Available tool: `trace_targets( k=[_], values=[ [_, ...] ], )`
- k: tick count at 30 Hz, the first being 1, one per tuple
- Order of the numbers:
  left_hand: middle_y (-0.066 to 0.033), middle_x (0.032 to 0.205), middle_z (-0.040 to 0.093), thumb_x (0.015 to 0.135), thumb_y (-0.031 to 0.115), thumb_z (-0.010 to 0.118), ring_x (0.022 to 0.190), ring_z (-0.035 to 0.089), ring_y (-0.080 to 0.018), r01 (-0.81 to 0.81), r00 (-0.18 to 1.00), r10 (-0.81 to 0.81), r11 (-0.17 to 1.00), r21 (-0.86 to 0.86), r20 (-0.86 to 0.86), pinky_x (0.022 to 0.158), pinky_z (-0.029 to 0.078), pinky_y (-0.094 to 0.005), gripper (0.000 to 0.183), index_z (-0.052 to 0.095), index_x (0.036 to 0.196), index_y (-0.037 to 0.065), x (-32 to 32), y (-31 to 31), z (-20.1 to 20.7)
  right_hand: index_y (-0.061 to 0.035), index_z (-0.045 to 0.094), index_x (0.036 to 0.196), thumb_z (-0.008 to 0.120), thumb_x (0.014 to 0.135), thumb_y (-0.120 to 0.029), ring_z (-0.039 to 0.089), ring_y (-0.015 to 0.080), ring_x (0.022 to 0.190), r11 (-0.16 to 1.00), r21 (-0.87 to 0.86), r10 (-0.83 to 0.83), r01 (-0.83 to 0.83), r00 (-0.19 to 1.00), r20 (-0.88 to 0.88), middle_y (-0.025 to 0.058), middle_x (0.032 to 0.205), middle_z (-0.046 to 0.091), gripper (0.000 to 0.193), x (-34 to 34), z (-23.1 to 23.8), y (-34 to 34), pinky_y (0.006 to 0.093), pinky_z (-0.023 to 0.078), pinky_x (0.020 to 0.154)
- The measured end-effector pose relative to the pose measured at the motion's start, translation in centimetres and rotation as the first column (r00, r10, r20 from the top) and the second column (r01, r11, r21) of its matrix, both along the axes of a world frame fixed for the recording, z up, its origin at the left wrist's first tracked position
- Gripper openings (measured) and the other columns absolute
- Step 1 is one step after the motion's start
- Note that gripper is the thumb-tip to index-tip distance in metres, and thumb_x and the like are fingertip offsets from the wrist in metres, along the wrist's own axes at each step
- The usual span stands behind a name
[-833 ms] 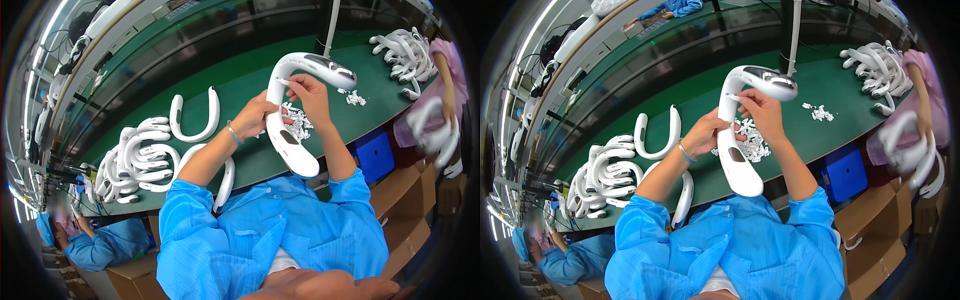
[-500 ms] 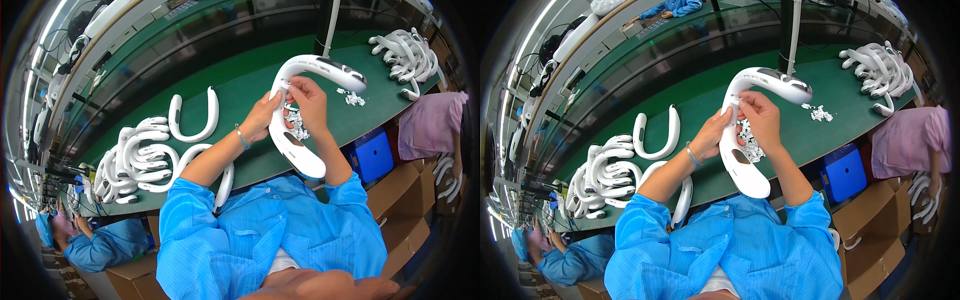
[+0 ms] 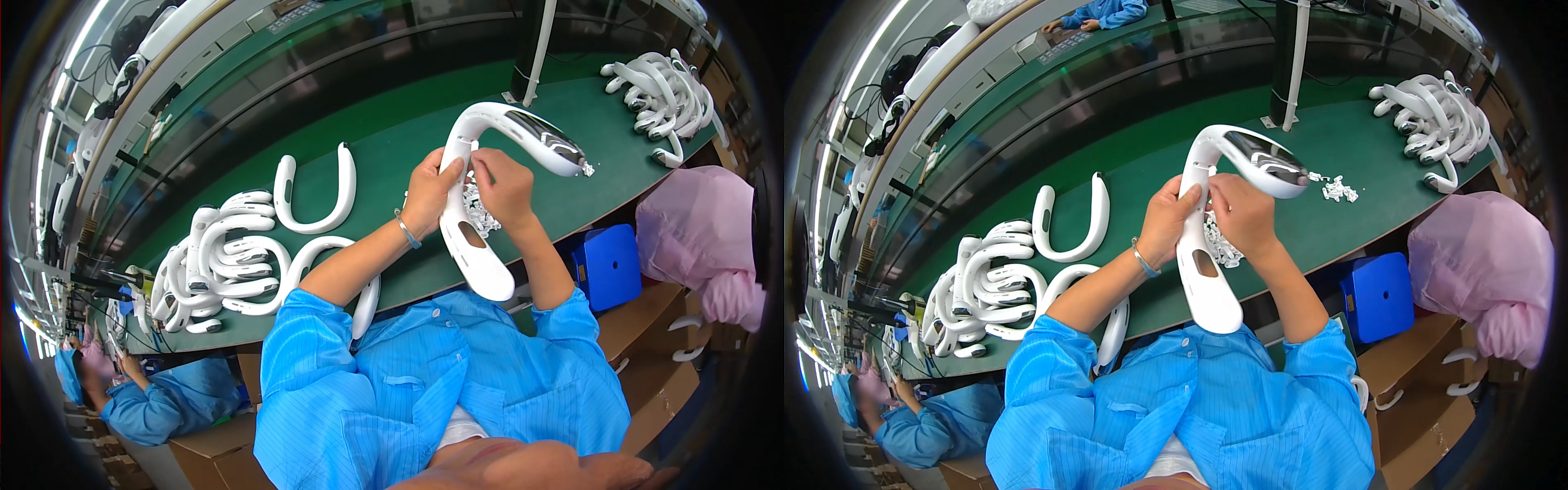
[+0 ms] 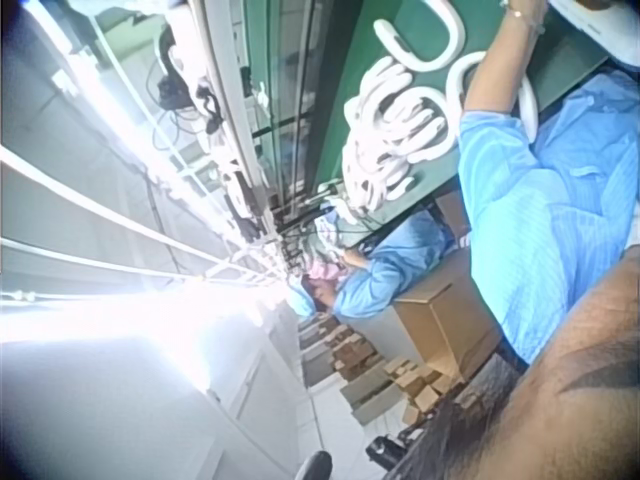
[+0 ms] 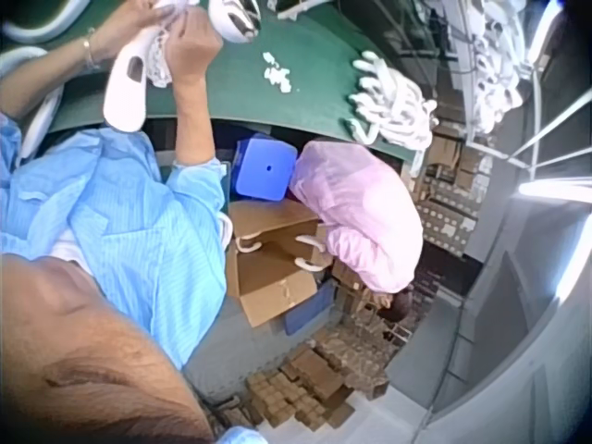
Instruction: Assembling small plastic components onto white U-shaped electronic devices at a factory assembly line.
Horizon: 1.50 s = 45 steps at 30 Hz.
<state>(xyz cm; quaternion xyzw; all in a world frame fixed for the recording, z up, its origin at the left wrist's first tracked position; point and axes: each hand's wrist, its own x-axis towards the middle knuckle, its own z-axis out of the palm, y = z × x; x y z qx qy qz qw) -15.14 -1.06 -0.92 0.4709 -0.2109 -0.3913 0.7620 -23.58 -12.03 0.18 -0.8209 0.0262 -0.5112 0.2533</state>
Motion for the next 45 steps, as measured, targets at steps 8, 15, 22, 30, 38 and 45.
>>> trace_targets(
  k=[8,15,22,30,38,45],
  values=[
    [-0.0131,0.102,0.052,0.087,0.001,0.049,0.077,0.063,-0.0221,0.153,0.988,-0.149,0.982,0.109,-0.049,0.064,0.059,-0.0372,0.039,0.034,0.123,0.004,0.4,0.3,1.1,0.0011,0.062,0.091,0.06,0.078,0.003,0.066,0.0154,0.066,0.953,0.297,0.085,-0.059,0.994,-0.074,0.0107,0.079,0.067,0.014,-0.5,0.3,0.3,0.0259,0.051,0.06],
    [-0.0094,0.096,0.051,0.086,0.001,0.048,0.066,0.058,-0.0179,0.098,0.989,-0.09,0.993,0.059,-0.118,0.055,0.056,-0.0349,0.043,0.034,0.125,0.01,-0.2,0.0,0.1,0.0034,0.062,0.095,0.061,0.083,0.0,0.062,0.0125,0.085,0.452,0.816,0.284,-0.36,0.925,0.251,0.0089,0.095,0.065,0.013,-0.2,0.4,1.0,0.0241,0.05,0.074],
    [-0.0069,0.091,0.053,0.088,0.01,0.047,0.06,0.054,-0.013,0.04,0.992,-0.054,0.991,-0.127,-0.111,0.048,0.049,-0.0272,0.033,0.039,0.12,0.011,-1.8,-1.0,0.2,0.0026,0.062,0.089,0.062,0.079,0.004,0.055,0.0102,0.077,0.48,0.797,0.229,-0.367,0.929,0.291,0.0054,0.094,0.059,0.01,0.1,-1.0,2.1,0.0218,0.045,0.07],
    [-0.0081,0.1,0.058,0.096,0.025,0.044,0.084,0.06,-0.0182,0.112,0.975,-0.139,0.981,-0.159,-0.175,0.069,0.055,-0.0345,0.027,0.043,0.118,0.01,-1.7,-0.5,0.2,-0.0012,0.047,0.103,0.062,0.079,0.0,0.062,0.0133,0.077,0.237,0.956,0.183,-0.175,0.974,0.132,0.0118,0.099,0.057,0.028,-0.3,-3.5,1.2,0.0257,0.052,0.044],
    [-0.007,0.095,0.06,0.096,0.037,0.045,0.074,0.062,-0.0131,-0.047,0.988,0.06,0.994,-0.098,0.14,0.063,0.052,-0.0254,0.036,0.049,0.109,0.004,-1.7,-0.9,-0.7,0.0,0.057,0.113,0.055,0.089,-0.029,0.063,0.0221,0.094,0.076,0.938,0.557,-0.339,0.795,0.242,0.0151,0.109,0.062,0.038,-0.3,-8.4,-4.7,0.0335,0.055,0.078],
    [-0.0088,0.091,0.063,0.097,0.038,0.043,0.076,0.063,-0.0126,-0.051,0.912,0.068,0.997,-0.053,0.404,0.064,0.053,-0.026,0.039,0.05,0.106,0.001,-1.1,-0.3,-0.4,0.0022,0.057,0.109,0.054,0.09,-0.022,0.063,0.0169,0.086,0.129,0.874,0.634,-0.468,0.717,0.29,0.0115,0.103,0.064,0.031,0.1,-3.3,-4.3,0.0268,0.053,0.075]
  ],
)
